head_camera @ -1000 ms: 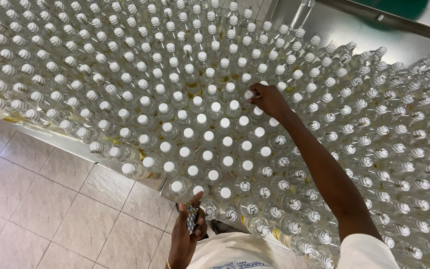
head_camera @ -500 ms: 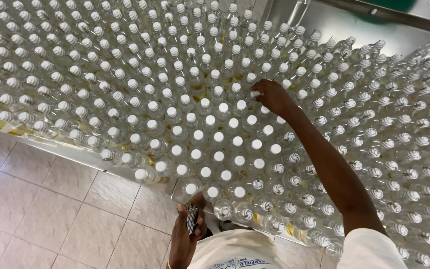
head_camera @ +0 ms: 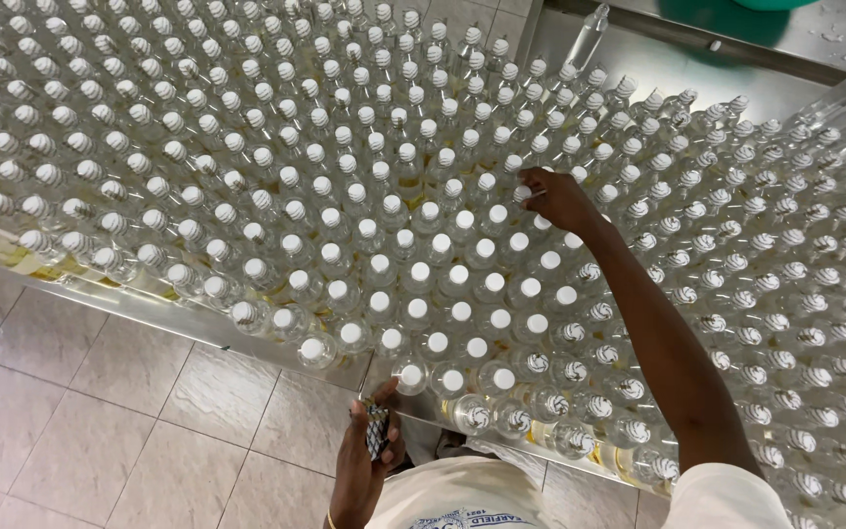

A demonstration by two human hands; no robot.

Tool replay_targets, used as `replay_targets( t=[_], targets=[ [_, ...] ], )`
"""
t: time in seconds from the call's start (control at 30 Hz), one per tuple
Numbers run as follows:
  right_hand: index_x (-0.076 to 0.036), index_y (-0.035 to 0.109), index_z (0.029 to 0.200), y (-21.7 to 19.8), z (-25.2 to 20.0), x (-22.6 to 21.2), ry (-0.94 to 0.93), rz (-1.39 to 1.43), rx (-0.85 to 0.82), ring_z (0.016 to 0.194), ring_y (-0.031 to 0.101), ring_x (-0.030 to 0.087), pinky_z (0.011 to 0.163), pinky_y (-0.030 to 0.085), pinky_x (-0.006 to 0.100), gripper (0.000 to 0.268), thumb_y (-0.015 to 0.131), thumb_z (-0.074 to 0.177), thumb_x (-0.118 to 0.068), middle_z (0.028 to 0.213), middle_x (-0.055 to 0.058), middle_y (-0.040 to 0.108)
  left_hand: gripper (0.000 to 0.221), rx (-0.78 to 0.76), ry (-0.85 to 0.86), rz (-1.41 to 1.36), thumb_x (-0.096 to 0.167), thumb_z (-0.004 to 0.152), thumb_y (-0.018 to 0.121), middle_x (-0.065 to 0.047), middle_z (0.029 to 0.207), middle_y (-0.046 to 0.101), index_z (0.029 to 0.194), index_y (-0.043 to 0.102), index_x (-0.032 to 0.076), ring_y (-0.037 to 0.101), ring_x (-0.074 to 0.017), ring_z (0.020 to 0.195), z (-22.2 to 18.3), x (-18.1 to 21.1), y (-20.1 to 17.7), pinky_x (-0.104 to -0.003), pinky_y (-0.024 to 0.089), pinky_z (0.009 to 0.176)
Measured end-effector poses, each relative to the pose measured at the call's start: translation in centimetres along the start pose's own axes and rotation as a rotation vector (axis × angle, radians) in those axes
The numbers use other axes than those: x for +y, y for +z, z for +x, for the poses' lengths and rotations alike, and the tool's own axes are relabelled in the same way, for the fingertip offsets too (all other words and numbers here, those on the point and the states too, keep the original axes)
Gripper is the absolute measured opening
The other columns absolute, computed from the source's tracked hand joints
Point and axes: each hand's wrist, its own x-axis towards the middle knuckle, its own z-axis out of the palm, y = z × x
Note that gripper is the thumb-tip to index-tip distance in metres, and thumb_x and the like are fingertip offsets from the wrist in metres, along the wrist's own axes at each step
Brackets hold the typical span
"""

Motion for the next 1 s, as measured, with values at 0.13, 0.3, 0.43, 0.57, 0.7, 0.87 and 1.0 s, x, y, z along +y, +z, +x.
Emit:
replay_targets(
  t=[0.13,0.3,0.43,0.57,0.7,0.87,1.0],
  targets=[
    [-0.011,0.052,0.163,-1.0,-2.9,-3.6,-0.027,-0.184,0.008,0.128,0.069,0.042,0.098,0.055,0.056,0.071,0.081,0.099,-0.019,0.14,0.027,0.07,0.077,-0.069,0.001,0.022,0.056,0.111,0.038,-0.004,0.075,0.047,0.159,0.059,0.0,0.033,-0.0102,0.052,0.6,0.5,-0.9,-0.026,0.022,0.047],
    [-0.009,0.065,0.151,-1.5,-4.1,-5.0,-0.074,-0.309,0.113,0.128,0.066,0.04,0.104,0.051,0.058,0.049,0.072,0.103,-0.011,0.155,0.016,0.065,0.079,-0.095,-0.061,0.066,0.059,0.108,0.04,-0.005,0.075,0.049,0.16,0.06,0.004,0.035,-0.01,0.053,0.7,1.9,-0.1,-0.026,0.02,0.048],
    [-0.01,0.058,0.158,0.4,-2.1,-3.2,-0.069,-0.172,0.077,0.133,0.065,0.04,0.104,0.053,0.057,0.071,0.083,0.095,-0.027,0.159,0.016,0.062,0.079,-0.113,-0.075,0.101,0.06,0.108,0.038,-0.005,0.074,0.048,0.16,0.06,0.005,0.033,-0.0103,0.052,0.9,1.9,-0.1,-0.026,0.021,0.048],
    [-0.007,0.072,0.141,1.6,-1.0,-2.6,-0.009,-0.179,0.087,0.105,0.076,0.035,0.089,0.057,0.053,0.044,0.077,0.101,-0.024,0.138,0.016,0.074,0.079,-0.138,-0.057,0.031,0.059,0.107,0.042,-0.005,0.074,0.049,0.16,0.059,0.002,0.034,-0.01,0.052,0.7,1.9,-0.6,-0.026,0.023,0.049],
    [-0.005,0.078,0.128,1.5,0.1,-0.8,-0.066,-0.181,0.089,0.104,0.074,0.036,0.085,0.055,0.053,0.035,0.083,0.096,-0.018,0.12,0.017,0.08,0.078,-0.103,-0.022,0.031,0.057,0.109,0.041,-0.005,0.075,0.05,0.16,0.059,0.001,0.032,-0.0099,0.052,0.2,1.6,-1.0,-0.026,0.019,0.048],
    [-0.013,0.074,0.138,2.2,0.3,0.1,-0.1,-0.258,0.093,0.132,0.064,0.04,0.108,0.049,0.056,0.047,0.083,0.093,-0.02,0.145,0.016,0.07,0.076,-0.08,-0.021,0.022,0.055,0.11,0.04,-0.005,0.075,0.049,0.159,0.059,0.001,0.032,-0.0104,0.052,0.3,1.4,-1.0,-0.027,0.023,0.049],
    [-0.015,0.056,0.159,0.8,-3.1,-4.2,-0.121,-0.385,0.095,0.125,0.065,0.038,0.098,0.052,0.06,0.061,0.076,0.102,-0.024,0.154,0.014,0.061,0.076,-0.065,-0.025,0.04,0.055,0.11,0.039,-0.005,0.076,0.05,0.16,0.059,0.001,0.033,-0.0105,0.053,0.3,1.7,-0.7,-0.027,0.022,0.05]
  ],
)
